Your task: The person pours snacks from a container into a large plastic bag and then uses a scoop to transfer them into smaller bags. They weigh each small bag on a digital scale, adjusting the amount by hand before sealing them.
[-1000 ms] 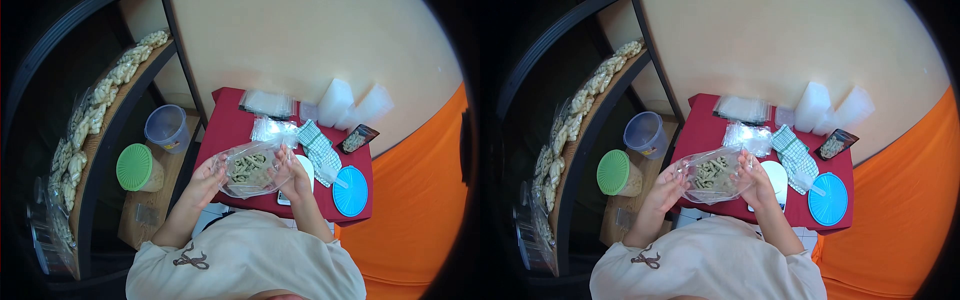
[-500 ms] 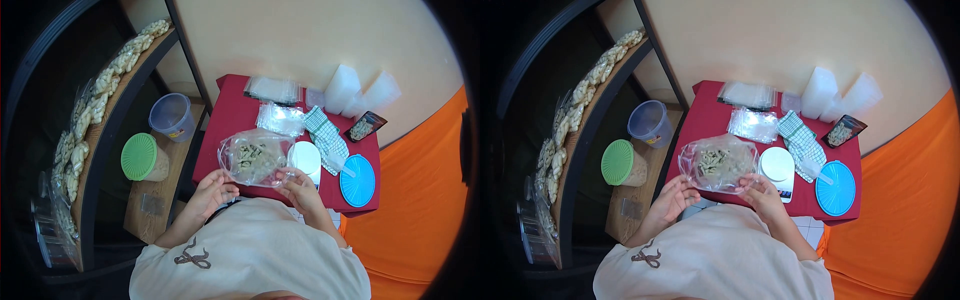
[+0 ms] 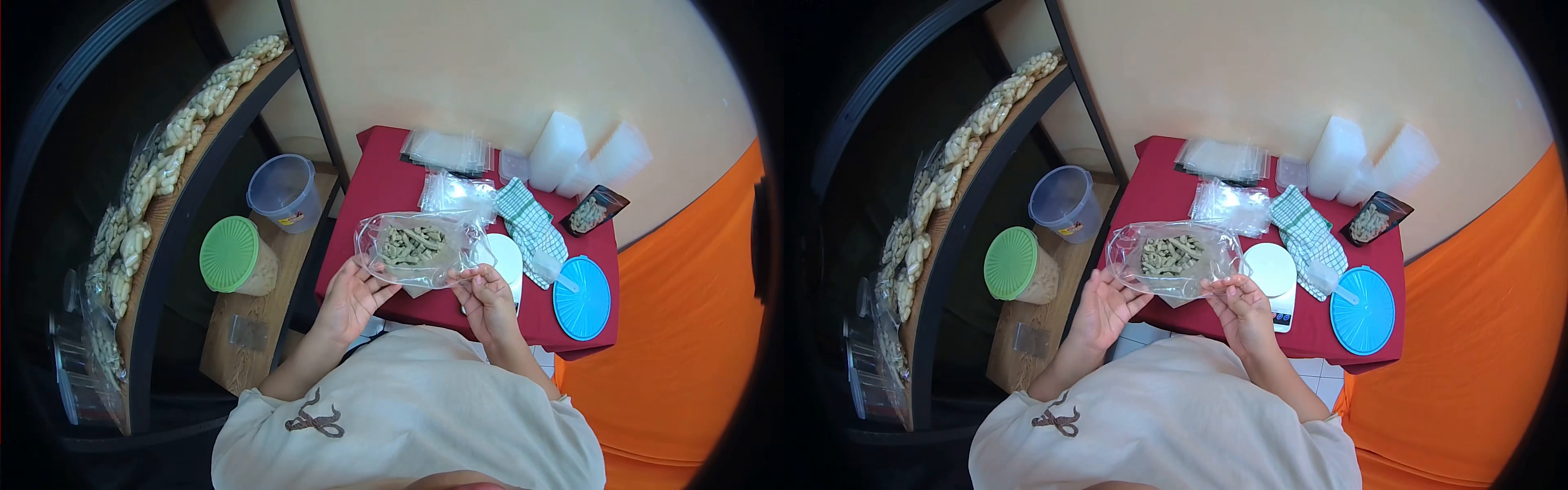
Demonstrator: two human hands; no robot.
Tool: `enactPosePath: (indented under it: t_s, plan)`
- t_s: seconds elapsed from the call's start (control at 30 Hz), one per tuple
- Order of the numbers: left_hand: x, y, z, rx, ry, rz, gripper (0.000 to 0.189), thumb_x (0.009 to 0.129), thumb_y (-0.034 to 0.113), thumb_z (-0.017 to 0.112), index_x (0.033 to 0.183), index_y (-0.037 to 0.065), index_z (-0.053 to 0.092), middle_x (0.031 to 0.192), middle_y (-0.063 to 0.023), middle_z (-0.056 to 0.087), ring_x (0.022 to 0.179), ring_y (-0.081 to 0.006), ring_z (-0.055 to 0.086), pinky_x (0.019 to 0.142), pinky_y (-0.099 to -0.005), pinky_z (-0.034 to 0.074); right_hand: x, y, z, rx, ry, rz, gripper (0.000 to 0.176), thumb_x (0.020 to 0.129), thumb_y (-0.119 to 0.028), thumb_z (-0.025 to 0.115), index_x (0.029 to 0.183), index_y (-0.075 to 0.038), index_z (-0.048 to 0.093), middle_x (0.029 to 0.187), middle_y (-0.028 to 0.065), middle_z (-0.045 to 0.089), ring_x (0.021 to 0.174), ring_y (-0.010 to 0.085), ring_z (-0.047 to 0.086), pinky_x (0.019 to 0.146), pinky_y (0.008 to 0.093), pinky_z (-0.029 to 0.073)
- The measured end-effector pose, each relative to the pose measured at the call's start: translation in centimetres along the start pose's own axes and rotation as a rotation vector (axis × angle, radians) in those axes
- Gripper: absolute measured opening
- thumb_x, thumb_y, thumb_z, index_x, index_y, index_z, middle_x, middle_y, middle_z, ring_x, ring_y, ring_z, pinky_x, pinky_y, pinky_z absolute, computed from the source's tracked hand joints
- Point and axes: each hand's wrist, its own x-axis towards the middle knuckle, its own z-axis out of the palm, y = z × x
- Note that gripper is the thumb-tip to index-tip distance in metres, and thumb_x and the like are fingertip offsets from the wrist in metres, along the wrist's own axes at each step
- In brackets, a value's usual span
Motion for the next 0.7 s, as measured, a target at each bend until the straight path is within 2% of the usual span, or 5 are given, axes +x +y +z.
enactPosePath:
  t_s: [0.13,0.33,0.53,0.63,0.7]
  plan:
    - [0.5,0.5,-0.5,0.153,0.089,0.02,0.014,0.091,0.014,0.049,0.099,0.004,0.053,0.097,-0.012,0.06,0.098,-0.0275,0.058,0.09,-0.0414,0.048,0.6,0.7,-0.8,0.106,-0.135,-0.019,0.006,0.089,-0.003,0.05,0.093,-0.006,0.054,0.095,0.0082,0.061,0.101,0.0257,0.059,0.09,0.0388,0.049]
    - [1.1,-0.5,-1.1,-0.044,0.135,-0.031,0.013,0.091,0.012,0.044,0.096,0.002,0.053,0.103,-0.0134,0.059,0.11,-0.0292,0.054,0.096,-0.0408,0.044,1.4,1.6,-1.0,0.453,-0.125,0.029,0.008,0.089,-0.008,0.052,0.094,-0.009,0.058,0.095,0.0049,0.061,0.104,0.024,0.056,0.094,0.0385,0.047]
    - [3.0,-0.7,-3.1,-0.266,-0.236,0.052,0.025,0.09,0.014,0.042,0.106,-0.002,0.052,0.116,-0.0152,0.056,0.12,-0.0337,0.045,0.102,-0.0435,0.037,2.6,1.8,0.5,0.756,0.033,0.082,0.012,0.091,-0.009,0.049,0.102,-0.008,0.054,0.094,0.0041,0.06,0.098,0.0202,0.058,0.091,0.0362,0.048]
    - [3.9,-0.3,-2.0,-0.203,-0.359,0.037,0.031,0.091,0.021,0.041,0.11,-0.001,0.053,0.116,-0.0139,0.057,0.115,-0.0325,0.05,0.099,-0.0443,0.04,5.0,2.1,-1.4,0.761,-0.062,0.136,0.012,0.093,-0.011,0.046,0.102,-0.007,0.052,0.09,0.0034,0.058,0.086,0.0176,0.058,0.084,0.0338,0.049]
    - [3.9,0.1,-0.4,-0.298,-0.234,-0.063,0.034,0.093,0.03,0.042,0.109,0.004,0.056,0.11,-0.0132,0.06,0.108,-0.0314,0.054,0.094,-0.0443,0.043,6.2,1.7,-1.4,0.606,-0.353,0.017,0.012,0.094,-0.009,0.042,0.102,-0.008,0.05,0.092,0.0011,0.058,0.075,0.0138,0.057,0.075,0.0313,0.048]
